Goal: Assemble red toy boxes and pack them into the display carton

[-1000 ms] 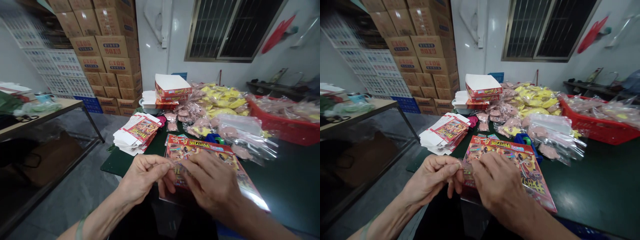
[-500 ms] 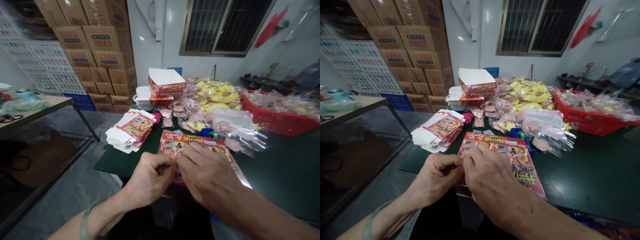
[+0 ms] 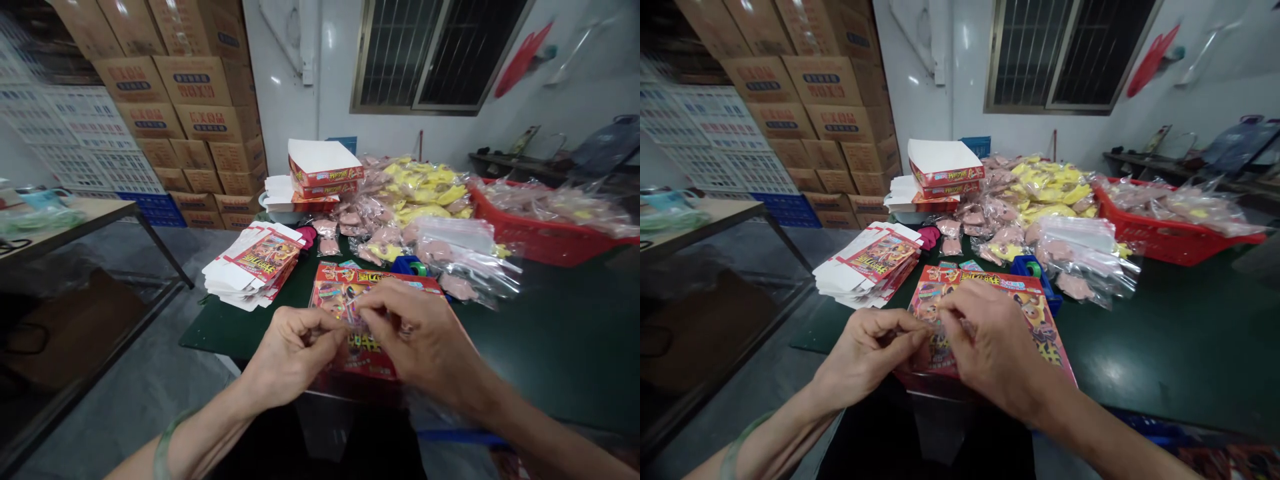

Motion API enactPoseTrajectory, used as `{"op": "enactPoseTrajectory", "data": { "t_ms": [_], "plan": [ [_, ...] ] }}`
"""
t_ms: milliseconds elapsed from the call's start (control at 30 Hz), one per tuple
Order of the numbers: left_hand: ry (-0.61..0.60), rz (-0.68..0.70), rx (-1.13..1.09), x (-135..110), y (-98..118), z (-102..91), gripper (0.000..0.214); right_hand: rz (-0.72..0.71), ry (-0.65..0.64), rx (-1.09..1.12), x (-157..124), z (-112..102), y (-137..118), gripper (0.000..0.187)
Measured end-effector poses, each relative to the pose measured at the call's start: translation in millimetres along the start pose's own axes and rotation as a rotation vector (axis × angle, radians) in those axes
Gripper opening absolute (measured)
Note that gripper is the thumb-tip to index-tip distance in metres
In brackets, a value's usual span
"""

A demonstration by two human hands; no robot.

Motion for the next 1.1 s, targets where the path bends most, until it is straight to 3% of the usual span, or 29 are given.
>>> {"op": "enactPoseTrajectory", "data": {
  "t_ms": [167,367,533,700,767,833,967,1100],
  "plan": [
    [0.009,0.05,0.046,1,2,2.7,0.025,-0.241,-0.002,-0.196,-11,7,-29,0.018],
    [-0.012,0.19,0.204,1,13,8.0,0.018,-0.3,0.023,-0.328,-9,11,-33,0.021],
    [-0.017,0.188,0.162,1,13,6.7,0.015,-0.098,-0.053,-0.118,-4,17,-8,0.017],
    [0.007,0.078,0.106,-1,3,1.6,0.02,0.168,-0.014,0.051,-1,10,25,0.017],
    [0.024,0.057,0.102,-2,2,0.3,0.024,0.197,0.037,0.067,-1,2,26,0.017],
    [0.029,0.051,0.097,-2,1,1.0,0.023,0.117,0.067,0.047,-2,-5,13,0.014],
    [0.021,0.081,0.091,-1,4,4.0,0.021,-0.142,0.0,-0.089,-11,2,-23,0.014],
    [0.038,0.105,0.11,-1,6,2.4,0.019,-0.246,-0.004,-0.253,-16,9,-35,0.022]
  ]
}}
Point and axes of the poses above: each hand's wrist, its own x-axis towards the middle knuckle, its own z-axis out of the palm, y = z × x, the point moved 10 cm from there along x, towards the middle knuckle, and after that the axes turned 7 degrees about y, right-handed, at the moved point
